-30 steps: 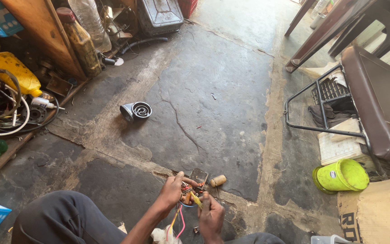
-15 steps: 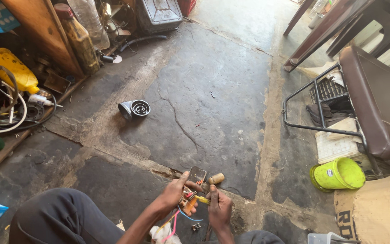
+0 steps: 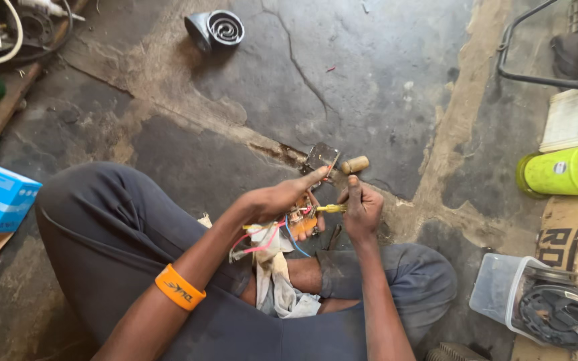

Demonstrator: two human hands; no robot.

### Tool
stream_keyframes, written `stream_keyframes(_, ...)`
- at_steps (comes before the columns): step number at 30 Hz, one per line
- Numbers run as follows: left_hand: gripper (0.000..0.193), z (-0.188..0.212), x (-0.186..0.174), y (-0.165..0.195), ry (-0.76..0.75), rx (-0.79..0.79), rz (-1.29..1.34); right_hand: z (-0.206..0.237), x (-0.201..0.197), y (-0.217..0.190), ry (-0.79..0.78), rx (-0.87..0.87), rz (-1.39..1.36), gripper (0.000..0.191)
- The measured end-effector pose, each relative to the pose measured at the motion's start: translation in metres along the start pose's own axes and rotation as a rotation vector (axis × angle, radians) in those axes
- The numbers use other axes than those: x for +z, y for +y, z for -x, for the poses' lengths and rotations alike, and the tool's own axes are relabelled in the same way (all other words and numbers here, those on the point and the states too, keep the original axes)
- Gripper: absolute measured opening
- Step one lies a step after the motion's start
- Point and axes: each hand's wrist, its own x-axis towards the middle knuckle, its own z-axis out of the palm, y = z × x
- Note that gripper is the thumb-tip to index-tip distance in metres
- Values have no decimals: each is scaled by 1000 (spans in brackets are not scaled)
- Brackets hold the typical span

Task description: The person sits on the floor and uses a screwdriver to adjust connections on a small electronic device with multiple colored wires. They repeatedly tighten and loosen screws on the terminal block while holding the device steady.

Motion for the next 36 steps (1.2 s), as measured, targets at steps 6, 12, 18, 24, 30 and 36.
stream_keyframes(6,101,8,-1,7,-108,-24,-49,-1,-4,1,-99,32,-135,52)
stream_keyframes(12,98,-12,-1,-6,5,141,-201,-11,-5,-1,-18,169,-126,43)
stream_keyframes(18,97,-37,-3,-20,61,239,-178,-14,-5,-9,42,389,-482,35)
stream_keyframes(24,92,-50,3,-33,122,282,-65,-13,-1,-2,-17,467,-626,33)
stream_keyframes(30,85,-52,13,-30,173,451,-82,-15,5,19,108,651,-644,34)
stream_keyframes(36,84,-45,15,-29,192,384,-187,-13,9,28,79,736,-584,36)
